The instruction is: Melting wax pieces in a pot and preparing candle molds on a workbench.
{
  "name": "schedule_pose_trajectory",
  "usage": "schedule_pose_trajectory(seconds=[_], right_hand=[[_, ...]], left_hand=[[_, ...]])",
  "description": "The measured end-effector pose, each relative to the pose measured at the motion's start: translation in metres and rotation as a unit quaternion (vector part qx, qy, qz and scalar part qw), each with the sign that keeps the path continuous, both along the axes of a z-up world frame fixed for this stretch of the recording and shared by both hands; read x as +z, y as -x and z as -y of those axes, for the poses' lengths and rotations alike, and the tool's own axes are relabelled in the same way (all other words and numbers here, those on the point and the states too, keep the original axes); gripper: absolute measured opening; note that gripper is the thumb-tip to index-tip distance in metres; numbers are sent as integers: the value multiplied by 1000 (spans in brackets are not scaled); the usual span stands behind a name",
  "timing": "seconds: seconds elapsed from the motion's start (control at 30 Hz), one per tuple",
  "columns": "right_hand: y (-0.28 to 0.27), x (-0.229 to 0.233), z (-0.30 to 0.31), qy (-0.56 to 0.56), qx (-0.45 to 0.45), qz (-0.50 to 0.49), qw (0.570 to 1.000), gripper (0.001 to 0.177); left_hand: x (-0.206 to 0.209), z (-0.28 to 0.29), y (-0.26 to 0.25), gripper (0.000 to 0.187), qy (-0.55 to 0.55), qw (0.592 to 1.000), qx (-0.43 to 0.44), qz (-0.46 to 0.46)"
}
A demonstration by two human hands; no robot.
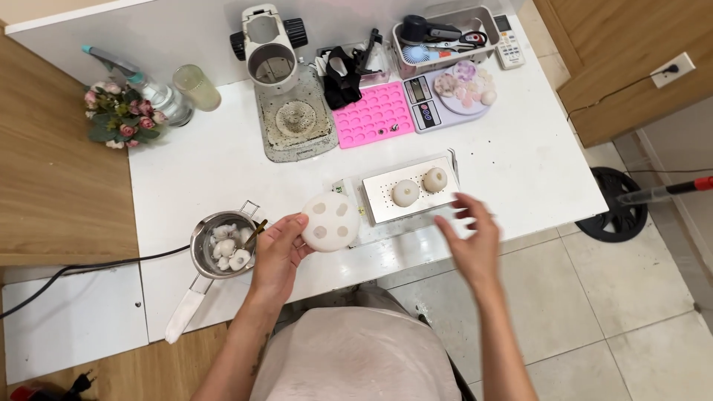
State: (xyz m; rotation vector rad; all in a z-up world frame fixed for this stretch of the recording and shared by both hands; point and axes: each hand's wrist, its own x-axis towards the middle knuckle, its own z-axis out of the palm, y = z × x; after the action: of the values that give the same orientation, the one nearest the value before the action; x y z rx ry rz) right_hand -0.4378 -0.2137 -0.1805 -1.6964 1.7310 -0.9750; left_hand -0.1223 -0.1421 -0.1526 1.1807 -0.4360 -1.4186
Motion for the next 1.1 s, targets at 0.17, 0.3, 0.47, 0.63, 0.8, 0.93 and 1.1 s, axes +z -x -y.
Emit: schedule_pose_trajectory(seconds=[0.17,0.3,0.47,0.63,0.8,0.93,1.1], right_hand=[[-57,-57,8,-45,-14,-11,999,70],[-82,-65,14,-17,-80,-44,996,85],[-81,-81,21,26,-98,-93,991,71],[-71,-74,14,34,-81,-43,995,64],[-24,-62,-9,47,-111,-3,993,59],[36,-84,-19,-11,-211,7,977,63],[100,-115,-10,48,-221,-83,971,62]], left_hand=[[0,-1,0,30,-28,1000,-10,12],[1,-5,-6,31,-33,999,-12,27],[-2,8,-5,35,-34,998,-28,46],[-33,47,10,39,-41,993,-63,91],[-73,97,35,40,-39,988,-112,96],[-101,118,57,45,-46,986,-133,91],[-87,110,70,39,-7,963,-146,227]])
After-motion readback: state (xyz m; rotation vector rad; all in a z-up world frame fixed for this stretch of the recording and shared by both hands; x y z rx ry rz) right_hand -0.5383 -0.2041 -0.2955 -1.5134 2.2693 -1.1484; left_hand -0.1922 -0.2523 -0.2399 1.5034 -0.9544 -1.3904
